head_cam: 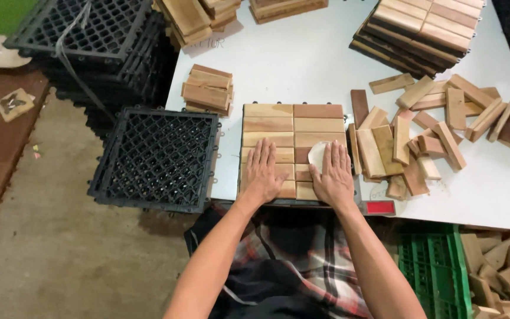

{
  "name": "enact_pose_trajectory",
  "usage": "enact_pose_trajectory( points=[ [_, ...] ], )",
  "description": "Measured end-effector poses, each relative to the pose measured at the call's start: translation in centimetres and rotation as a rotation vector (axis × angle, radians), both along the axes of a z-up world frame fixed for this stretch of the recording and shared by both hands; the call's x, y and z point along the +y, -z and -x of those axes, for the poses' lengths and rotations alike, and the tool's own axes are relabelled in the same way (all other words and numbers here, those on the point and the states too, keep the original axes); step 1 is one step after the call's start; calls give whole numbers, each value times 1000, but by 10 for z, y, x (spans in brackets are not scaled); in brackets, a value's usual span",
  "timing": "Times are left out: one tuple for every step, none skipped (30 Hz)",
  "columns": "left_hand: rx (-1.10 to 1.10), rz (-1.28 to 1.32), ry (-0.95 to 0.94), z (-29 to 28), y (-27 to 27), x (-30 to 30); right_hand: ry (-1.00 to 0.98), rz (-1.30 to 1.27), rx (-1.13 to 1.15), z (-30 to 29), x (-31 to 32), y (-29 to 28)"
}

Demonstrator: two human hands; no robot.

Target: Assembling wooden floor tiles by sanding individual wood slats and fitting them into a plastic interlocking grid.

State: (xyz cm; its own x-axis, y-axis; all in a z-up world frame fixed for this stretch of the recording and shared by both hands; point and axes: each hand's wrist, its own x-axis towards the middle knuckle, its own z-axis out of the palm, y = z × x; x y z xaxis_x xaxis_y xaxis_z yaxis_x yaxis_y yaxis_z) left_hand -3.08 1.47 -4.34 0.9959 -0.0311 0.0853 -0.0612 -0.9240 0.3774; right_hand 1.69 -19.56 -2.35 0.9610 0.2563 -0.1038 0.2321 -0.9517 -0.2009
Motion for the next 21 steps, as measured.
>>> enact_pose_trajectory(
  points=[
    [6,2,-14,7,4,-2,-14,2,6,6,-3,2],
    [3,-8,-6,3,4,-1,-7,-14,-3,2,-2,2],
    [0,-18,1,-2,5,1,1,-29,-12,-2,-2,3],
    [-3,-18,-2,-8,7,3,-2,-30,-15,-6,0,0],
    [-49,9,4,-14,11,5,-1,-49,-26,-10,1,-1],
    [-76,45,5,-9,18,3,-3,-60,-17,-4,-1,0],
    [-60,52,-3,4,19,-1,-10,-53,-1,5,-4,2],
    [-80,25,4,1,16,0,-9,-55,-14,3,-3,1],
    [-101,-2,10,-1,12,1,-7,-58,-27,0,-1,-1],
    [-102,0,14,-2,11,3,-3,-55,-28,-1,-1,-3],
    [-106,-26,20,-4,10,4,3,-70,-23,-3,0,-4],
    [-104,-49,21,-1,11,5,7,-81,-11,-2,0,-4],
    [-99,-42,21,5,16,-2,7,-75,-6,5,-5,-3],
    [-125,-44,0,3,18,-3,7,-82,-9,3,-4,-3],
    [-151,-46,-21,2,20,-3,6,-89,-11,1,-2,-4],
    [-150,-46,-27,4,22,-4,0,-89,-10,0,-2,-3],
    [-171,-50,-64,6,24,-6,-7,-82,-21,-1,-2,-1],
    [-189,-51,-96,11,28,-10,-9,-74,-29,1,-5,2],
    [-184,-49,-98,20,26,-12,-10,-72,-24,3,-6,3],
    [-218,-58,-42,24,24,-11,-12,-85,-40,2,-5,3],
    [-252,-66,13,29,21,-11,-14,-98,-55,0,-4,3]
  ],
)
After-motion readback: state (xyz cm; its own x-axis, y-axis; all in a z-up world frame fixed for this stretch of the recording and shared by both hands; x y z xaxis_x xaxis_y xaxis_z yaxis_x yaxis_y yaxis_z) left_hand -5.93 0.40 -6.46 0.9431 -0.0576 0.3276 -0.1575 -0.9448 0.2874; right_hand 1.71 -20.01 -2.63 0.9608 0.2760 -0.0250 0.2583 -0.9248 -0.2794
